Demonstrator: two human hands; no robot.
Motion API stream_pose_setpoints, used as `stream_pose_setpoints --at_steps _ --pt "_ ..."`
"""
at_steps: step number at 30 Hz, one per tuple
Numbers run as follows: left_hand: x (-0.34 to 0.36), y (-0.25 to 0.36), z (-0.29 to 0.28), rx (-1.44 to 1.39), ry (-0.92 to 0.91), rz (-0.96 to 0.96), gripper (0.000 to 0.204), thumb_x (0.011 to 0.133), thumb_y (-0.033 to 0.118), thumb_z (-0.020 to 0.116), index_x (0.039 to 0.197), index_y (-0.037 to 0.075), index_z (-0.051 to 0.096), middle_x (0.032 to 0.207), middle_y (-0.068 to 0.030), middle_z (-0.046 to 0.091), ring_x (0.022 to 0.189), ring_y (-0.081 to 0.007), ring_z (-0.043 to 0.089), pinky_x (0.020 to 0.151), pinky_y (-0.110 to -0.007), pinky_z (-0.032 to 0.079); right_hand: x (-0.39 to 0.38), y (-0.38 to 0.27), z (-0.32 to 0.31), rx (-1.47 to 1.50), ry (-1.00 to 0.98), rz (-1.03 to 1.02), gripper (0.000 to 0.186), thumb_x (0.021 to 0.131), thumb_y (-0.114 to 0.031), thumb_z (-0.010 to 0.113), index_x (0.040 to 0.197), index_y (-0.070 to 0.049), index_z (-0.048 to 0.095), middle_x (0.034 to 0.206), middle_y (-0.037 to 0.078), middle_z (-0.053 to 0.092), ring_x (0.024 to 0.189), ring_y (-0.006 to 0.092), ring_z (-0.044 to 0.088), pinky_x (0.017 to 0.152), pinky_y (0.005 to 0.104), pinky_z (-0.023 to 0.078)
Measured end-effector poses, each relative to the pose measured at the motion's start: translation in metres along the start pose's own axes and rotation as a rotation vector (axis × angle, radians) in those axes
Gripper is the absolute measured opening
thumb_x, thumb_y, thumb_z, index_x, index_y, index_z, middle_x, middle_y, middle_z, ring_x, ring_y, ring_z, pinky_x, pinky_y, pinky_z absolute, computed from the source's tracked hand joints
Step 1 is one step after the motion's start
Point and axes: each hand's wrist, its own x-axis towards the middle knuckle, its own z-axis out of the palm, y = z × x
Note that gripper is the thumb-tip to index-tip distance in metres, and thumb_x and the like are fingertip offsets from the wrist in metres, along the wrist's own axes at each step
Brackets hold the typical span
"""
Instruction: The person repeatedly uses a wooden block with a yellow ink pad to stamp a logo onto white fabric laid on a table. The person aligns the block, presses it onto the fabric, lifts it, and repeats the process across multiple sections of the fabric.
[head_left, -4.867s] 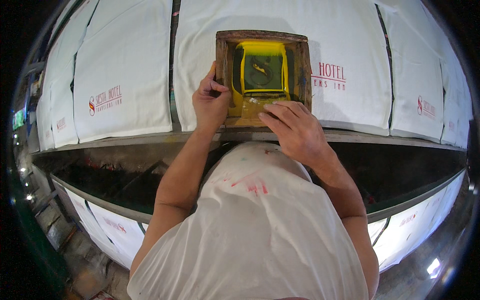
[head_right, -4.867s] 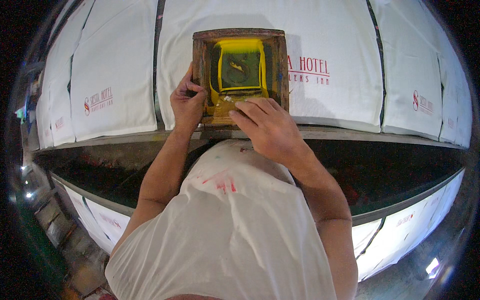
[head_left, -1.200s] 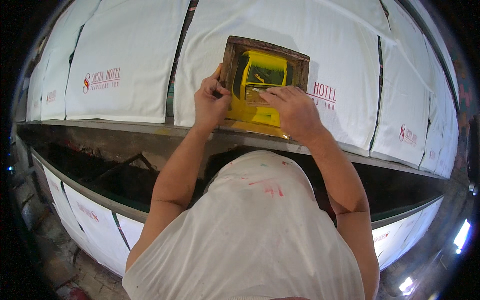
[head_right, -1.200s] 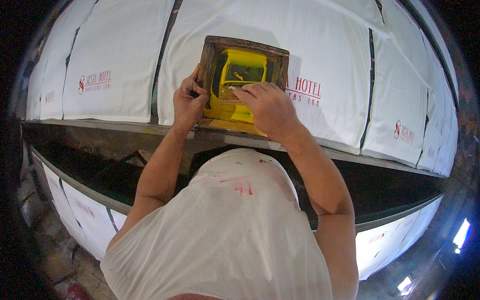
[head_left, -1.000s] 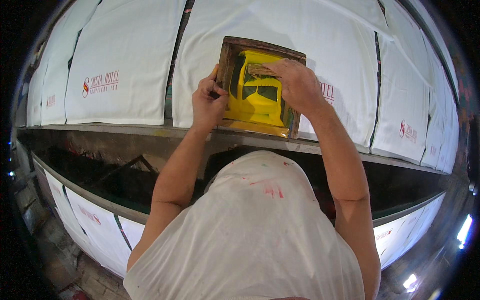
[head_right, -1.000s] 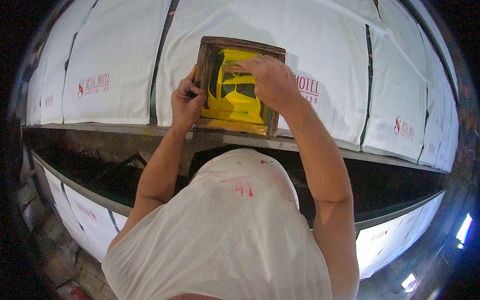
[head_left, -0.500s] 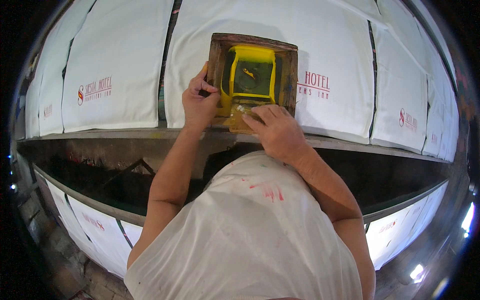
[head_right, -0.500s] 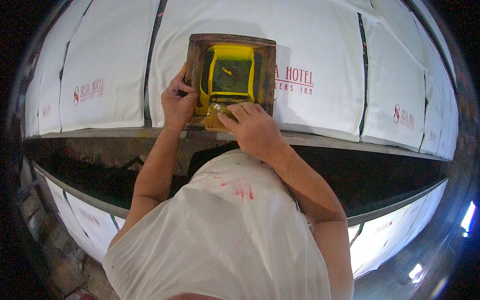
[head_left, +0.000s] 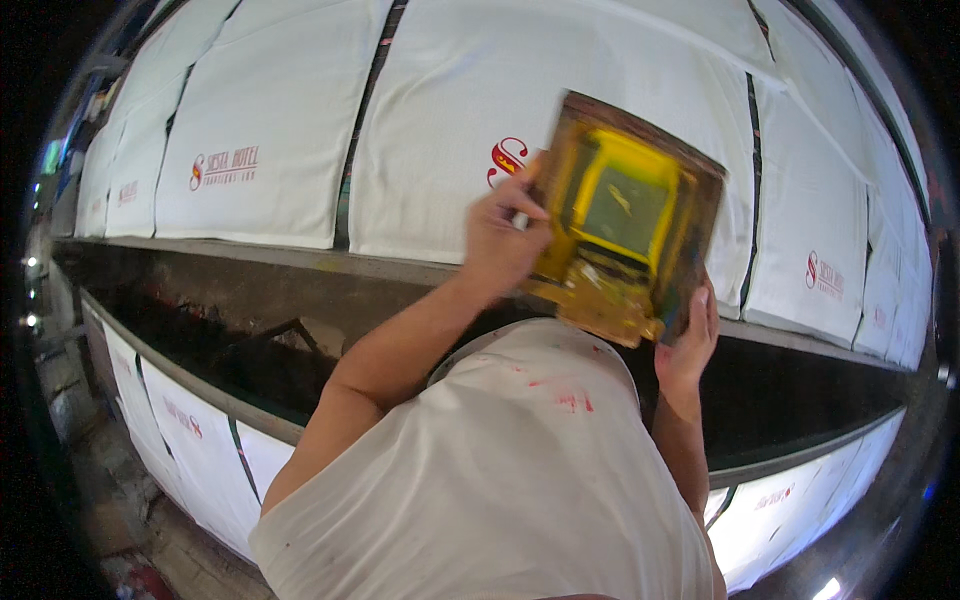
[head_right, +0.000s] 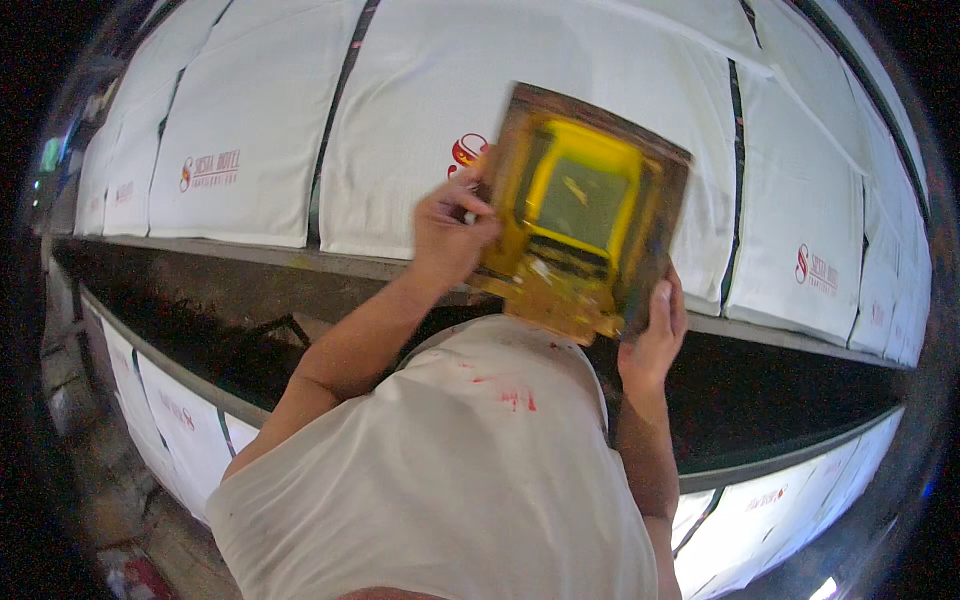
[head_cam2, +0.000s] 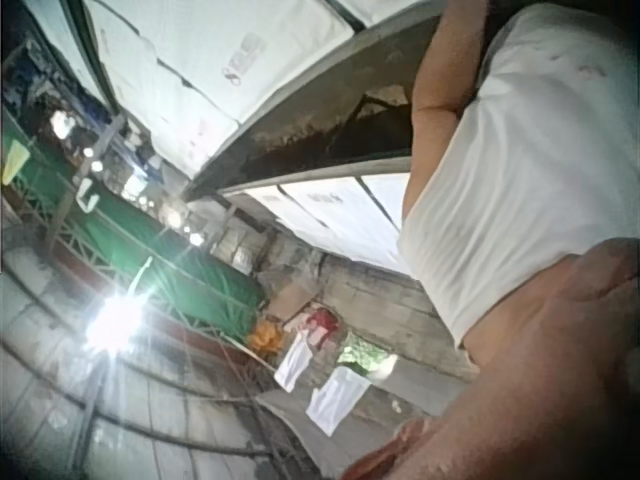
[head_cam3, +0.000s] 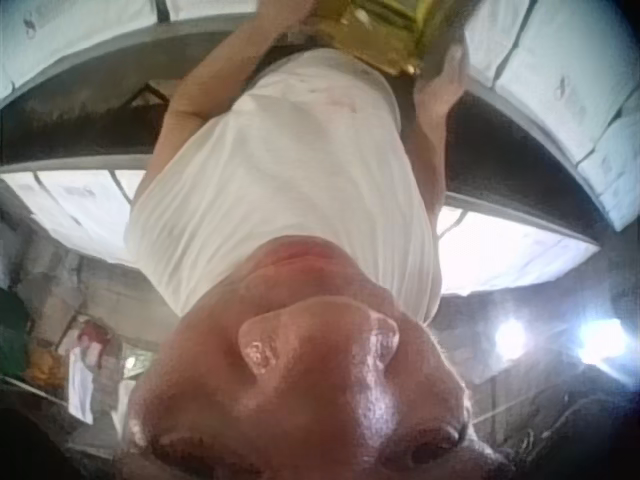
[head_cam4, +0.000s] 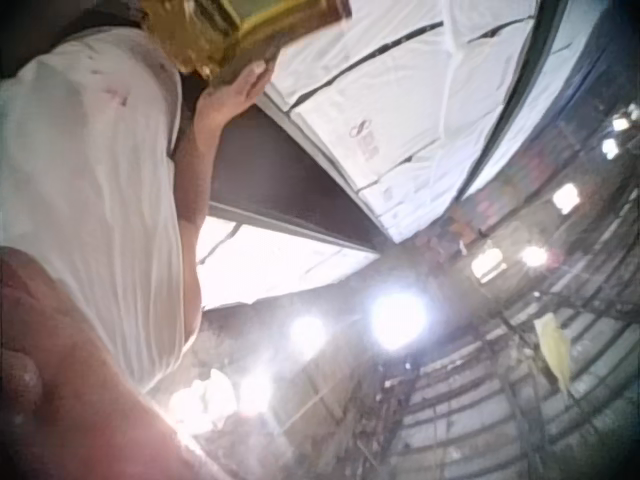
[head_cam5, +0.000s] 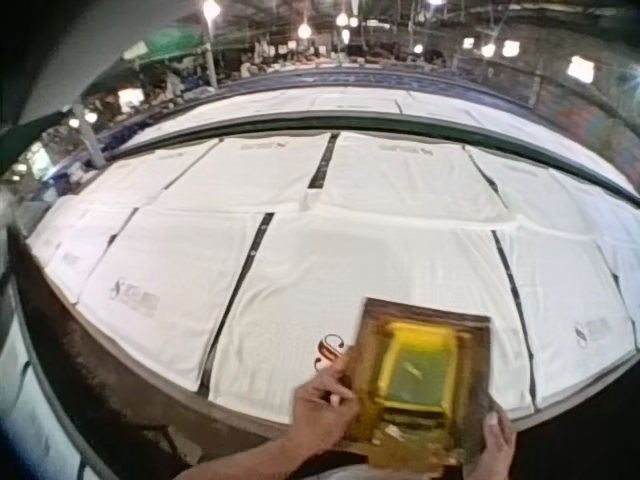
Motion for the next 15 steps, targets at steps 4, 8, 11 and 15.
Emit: stream_pose_setpoints --at_steps 4,8,11,15 --pt "-0.022 -0.022 0.072 -0.069 -0.062 0.008 0.022 0.081 -0.014 0.073 0.089 0.006 0.067 0.166 -0.0251 0.056 0.157 -0.0289 0.051 0.127 -0.041 0.038 0.003 -0.007 -0.063 0.143 0.117 0.135 0.055 0.118 -0.026 0.052 0.164 0.004 0.048 0.149 0.015 0.065 0.133 0.0237 0.066 0.114 0.0396 0.052" --pt "-0.034 -0.031 0.131 0.020 -0.091 -0.049 0.024 0.081 -0.014 0.074 0.091 0.007 0.067 0.163 -0.0224 0.058 0.147 -0.0244 0.059 0.118 -0.038 0.045 0.012 0.006 -0.128 0.192 0.124 0.093 0.055 0.119 -0.026 0.052 0.164 0.005 0.048 0.151 0.016 0.065 0.135 0.0247 0.066 0.115 0.0402 0.052" --pt "-0.048 -0.044 0.179 0.014 -0.096 -0.009 0.027 0.080 -0.013 0.072 0.098 0.006 0.067 0.165 -0.0225 0.056 0.131 -0.0203 0.067 0.101 -0.034 0.055 0.023 0.010 -0.177 0.214 0.121 0.059 0.054 0.119 -0.024 0.051 0.164 0.006 0.048 0.154 0.017 0.063 0.137 0.0263 0.065 0.116 0.0412 0.052" --pt "-0.060 -0.036 0.226 0.110 -0.073 -0.135 0.019 0.084 -0.011 0.076 0.097 0.001 0.071 0.169 -0.0203 0.055 0.132 -0.0161 0.065 0.107 -0.033 0.052 0.041 0.004 -0.226 0.256 0.058 0.050 0.053 0.119 -0.023 0.050 0.163 0.006 0.048 0.154 0.018 0.063 0.136 0.0267 0.065 0.117 0.0417 0.051"
